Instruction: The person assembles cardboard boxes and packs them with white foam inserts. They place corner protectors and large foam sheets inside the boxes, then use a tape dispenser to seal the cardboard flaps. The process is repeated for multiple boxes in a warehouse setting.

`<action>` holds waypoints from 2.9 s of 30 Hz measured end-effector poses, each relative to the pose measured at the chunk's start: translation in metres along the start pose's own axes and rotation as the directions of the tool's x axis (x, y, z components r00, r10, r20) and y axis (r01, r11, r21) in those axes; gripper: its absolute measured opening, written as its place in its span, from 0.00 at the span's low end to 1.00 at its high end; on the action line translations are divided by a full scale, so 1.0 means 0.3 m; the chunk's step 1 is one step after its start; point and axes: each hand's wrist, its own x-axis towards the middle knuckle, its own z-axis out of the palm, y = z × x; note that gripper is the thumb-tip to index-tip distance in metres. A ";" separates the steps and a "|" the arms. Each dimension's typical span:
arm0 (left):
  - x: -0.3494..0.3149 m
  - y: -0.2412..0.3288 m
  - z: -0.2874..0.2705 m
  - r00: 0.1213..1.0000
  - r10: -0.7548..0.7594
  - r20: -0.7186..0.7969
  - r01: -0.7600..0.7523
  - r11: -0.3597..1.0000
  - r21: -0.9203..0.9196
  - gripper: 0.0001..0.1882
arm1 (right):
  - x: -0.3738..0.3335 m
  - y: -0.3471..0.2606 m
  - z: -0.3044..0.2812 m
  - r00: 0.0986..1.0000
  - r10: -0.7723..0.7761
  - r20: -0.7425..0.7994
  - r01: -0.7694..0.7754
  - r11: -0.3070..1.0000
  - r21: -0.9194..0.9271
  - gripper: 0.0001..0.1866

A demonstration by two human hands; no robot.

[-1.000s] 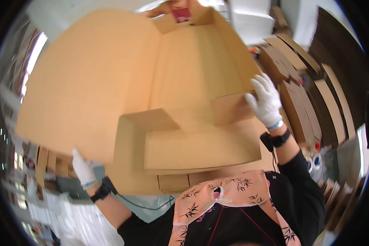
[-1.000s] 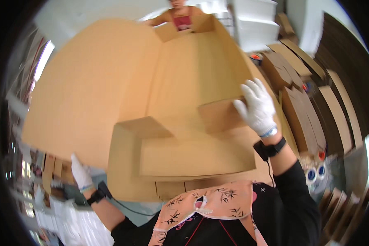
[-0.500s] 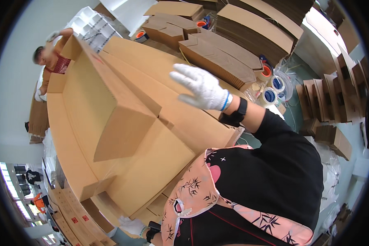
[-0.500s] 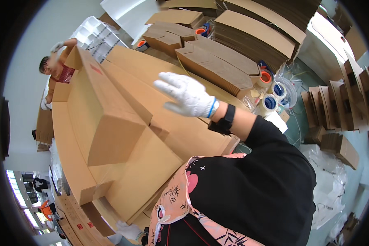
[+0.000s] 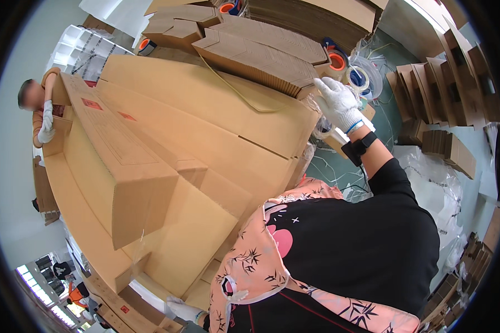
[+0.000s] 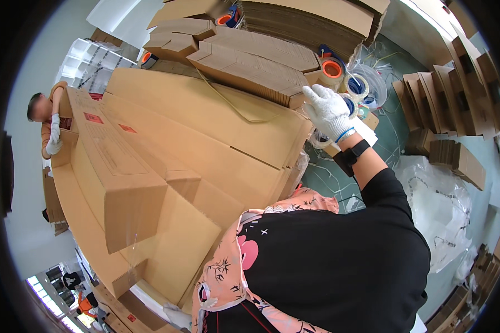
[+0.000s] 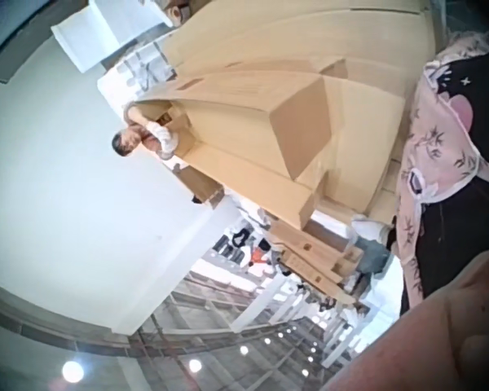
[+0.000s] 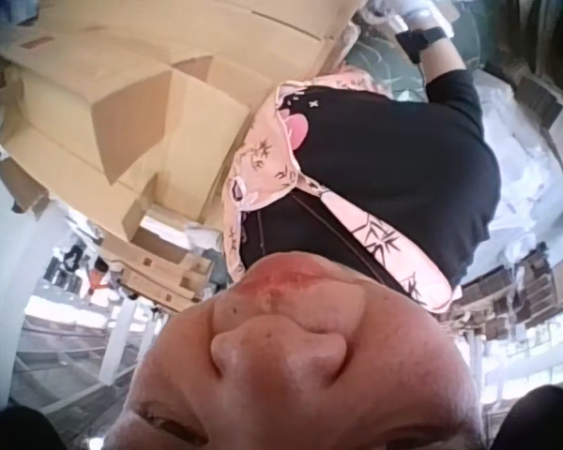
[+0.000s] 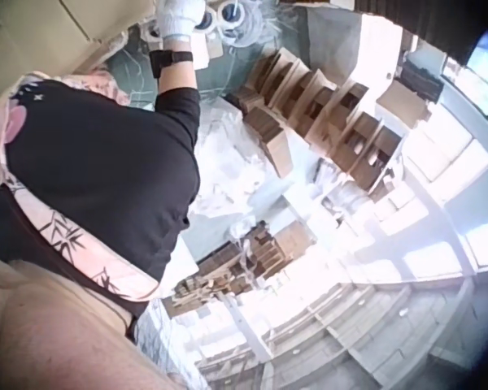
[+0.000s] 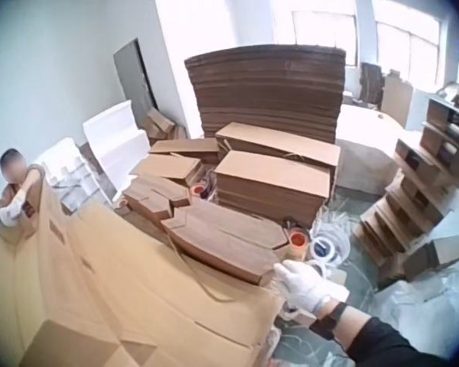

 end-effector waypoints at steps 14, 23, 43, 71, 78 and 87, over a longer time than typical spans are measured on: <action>-0.041 0.028 0.066 0.999 0.011 -0.039 -0.013 0.997 -0.072 0.31 | 0.019 0.045 0.073 0.991 0.016 -0.130 -0.013 1.000 0.023 0.19; -0.071 0.055 0.056 1.000 0.016 -0.023 -0.016 1.000 -0.001 0.31 | 0.066 0.209 0.088 0.960 0.196 -0.201 -0.189 0.981 0.055 0.26; -0.017 0.251 -0.023 0.991 0.132 -0.027 -0.117 0.946 0.303 0.28 | 0.175 0.199 -0.064 0.990 0.111 0.087 -0.033 0.783 -0.622 0.12; 0.390 0.407 0.252 0.981 0.182 0.062 -0.040 0.509 -0.860 0.28 | 0.668 -0.968 0.046 0.803 -0.588 0.096 0.546 0.791 0.277 0.11; 0.282 0.478 0.275 0.997 0.062 0.042 0.010 0.447 -0.895 0.24 | 0.803 -1.150 -0.478 0.997 0.073 -0.020 0.000 0.268 0.964 0.19; 0.234 0.483 0.300 0.978 0.131 -0.162 -0.205 0.730 -0.651 0.25 | 0.599 -1.994 -0.464 0.356 -0.923 0.147 0.826 0.384 0.412 0.13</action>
